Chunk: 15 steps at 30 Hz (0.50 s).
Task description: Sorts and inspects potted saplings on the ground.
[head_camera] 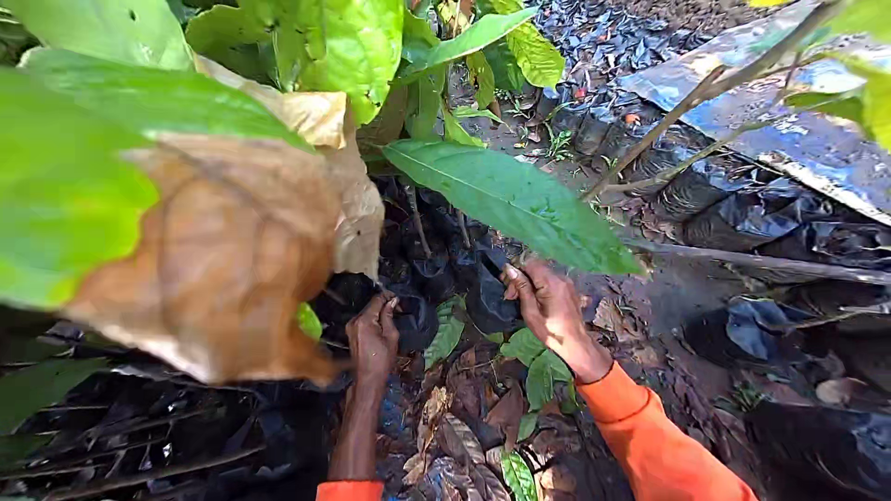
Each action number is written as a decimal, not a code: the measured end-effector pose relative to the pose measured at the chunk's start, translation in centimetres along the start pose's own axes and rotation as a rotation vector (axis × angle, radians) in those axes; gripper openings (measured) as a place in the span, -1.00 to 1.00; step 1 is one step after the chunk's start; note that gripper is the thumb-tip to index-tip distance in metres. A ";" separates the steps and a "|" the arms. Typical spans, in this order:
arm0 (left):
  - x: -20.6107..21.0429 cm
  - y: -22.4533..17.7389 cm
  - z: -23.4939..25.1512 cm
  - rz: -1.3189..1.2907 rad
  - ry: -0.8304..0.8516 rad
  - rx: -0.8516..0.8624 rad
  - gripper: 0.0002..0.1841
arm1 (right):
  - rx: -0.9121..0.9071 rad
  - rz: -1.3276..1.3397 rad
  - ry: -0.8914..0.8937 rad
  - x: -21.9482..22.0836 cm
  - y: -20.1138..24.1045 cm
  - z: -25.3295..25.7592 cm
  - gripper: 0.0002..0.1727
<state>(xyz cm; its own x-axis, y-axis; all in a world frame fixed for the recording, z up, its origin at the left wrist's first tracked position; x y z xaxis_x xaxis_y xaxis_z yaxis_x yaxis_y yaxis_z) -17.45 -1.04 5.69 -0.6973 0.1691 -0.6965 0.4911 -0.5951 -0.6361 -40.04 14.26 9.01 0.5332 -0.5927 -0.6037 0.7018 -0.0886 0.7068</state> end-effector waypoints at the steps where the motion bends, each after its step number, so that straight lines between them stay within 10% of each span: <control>1: 0.1 0.0 0.1 0.015 0.000 0.001 -0.78 | 0.007 0.006 0.013 0.3 -0.1 -0.1 -0.67; 15: 2.4 1.5 0.1 0.058 0.079 -0.074 -0.78 | 0.097 0.120 0.481 10.3 -2.0 0.6 -0.60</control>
<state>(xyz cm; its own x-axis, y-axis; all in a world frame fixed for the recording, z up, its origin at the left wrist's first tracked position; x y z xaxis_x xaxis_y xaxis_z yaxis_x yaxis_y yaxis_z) -18.47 -1.62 3.16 -0.6250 0.1990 -0.7548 0.5687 -0.5463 -0.6149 -36.27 7.87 1.63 0.7806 -0.1690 -0.6017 0.5875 -0.1298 0.7987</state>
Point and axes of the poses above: each hand's wrist, its own z-axis towards the middle knuckle, its own x-axis out of the palm, y = z × x, the point moved 5 cm from there along z, towards the middle knuckle, and after that the axes turned 5 degrees about y, right-handed, at the moved point
